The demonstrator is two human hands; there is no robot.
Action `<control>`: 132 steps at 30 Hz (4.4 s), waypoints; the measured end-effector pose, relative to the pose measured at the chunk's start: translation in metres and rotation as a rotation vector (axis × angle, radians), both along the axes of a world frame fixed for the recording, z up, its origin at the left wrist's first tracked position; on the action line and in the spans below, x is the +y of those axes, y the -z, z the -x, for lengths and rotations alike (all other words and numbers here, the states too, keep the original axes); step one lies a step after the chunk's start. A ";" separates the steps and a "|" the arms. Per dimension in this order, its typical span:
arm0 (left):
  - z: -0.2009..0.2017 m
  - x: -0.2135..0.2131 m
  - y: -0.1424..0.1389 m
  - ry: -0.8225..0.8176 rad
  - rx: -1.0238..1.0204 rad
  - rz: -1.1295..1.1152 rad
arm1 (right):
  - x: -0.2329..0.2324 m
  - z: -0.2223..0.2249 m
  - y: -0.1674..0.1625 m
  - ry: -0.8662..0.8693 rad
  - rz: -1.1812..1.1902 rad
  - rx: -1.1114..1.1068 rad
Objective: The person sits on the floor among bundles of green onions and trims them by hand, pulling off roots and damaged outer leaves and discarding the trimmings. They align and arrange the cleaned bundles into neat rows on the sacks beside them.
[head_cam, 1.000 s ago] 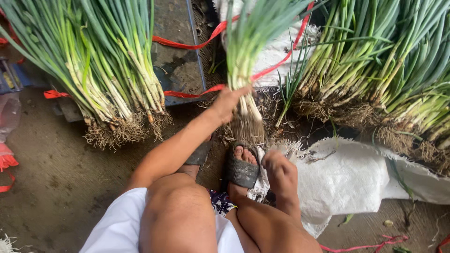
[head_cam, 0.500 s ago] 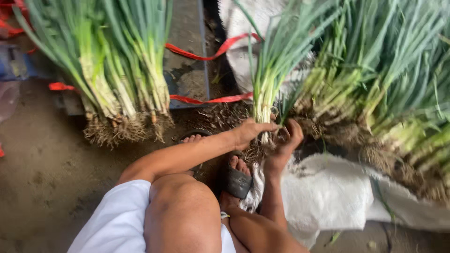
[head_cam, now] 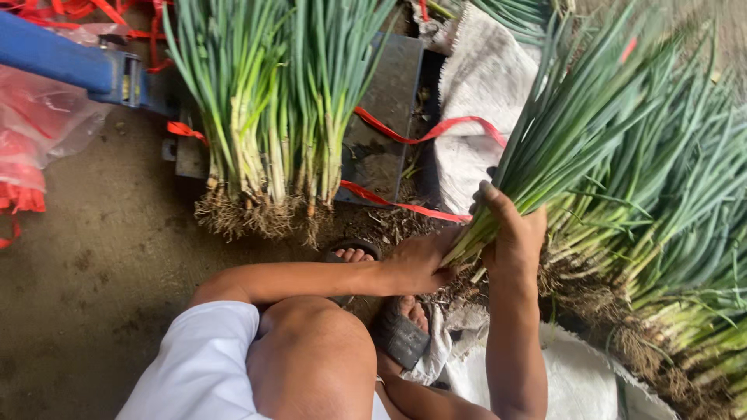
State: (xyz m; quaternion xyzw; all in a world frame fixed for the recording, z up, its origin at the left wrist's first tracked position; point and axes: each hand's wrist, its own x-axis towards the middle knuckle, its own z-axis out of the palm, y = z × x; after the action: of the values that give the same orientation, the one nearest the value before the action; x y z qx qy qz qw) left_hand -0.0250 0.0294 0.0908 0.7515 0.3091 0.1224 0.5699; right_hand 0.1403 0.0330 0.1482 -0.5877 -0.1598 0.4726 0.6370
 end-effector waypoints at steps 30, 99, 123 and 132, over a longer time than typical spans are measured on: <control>0.154 0.095 0.038 0.147 0.731 -1.001 | 0.096 0.100 0.133 -0.371 -0.089 -0.691; -0.025 0.083 0.119 -0.028 -0.049 0.864 | -0.109 0.025 0.143 0.208 0.233 0.064; -0.019 -0.005 0.101 0.005 -0.054 0.975 | -0.136 0.079 0.093 -0.137 0.219 -0.994; 0.000 0.051 0.078 0.012 -0.152 1.369 | -0.145 0.019 0.146 0.312 0.414 -0.707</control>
State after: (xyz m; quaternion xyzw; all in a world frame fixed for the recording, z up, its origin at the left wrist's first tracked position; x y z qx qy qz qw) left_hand -0.0253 0.0808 0.0125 0.2133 0.2719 -0.0509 0.9370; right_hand 0.1216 -0.1116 0.0023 -0.8457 -0.1791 0.1627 0.4755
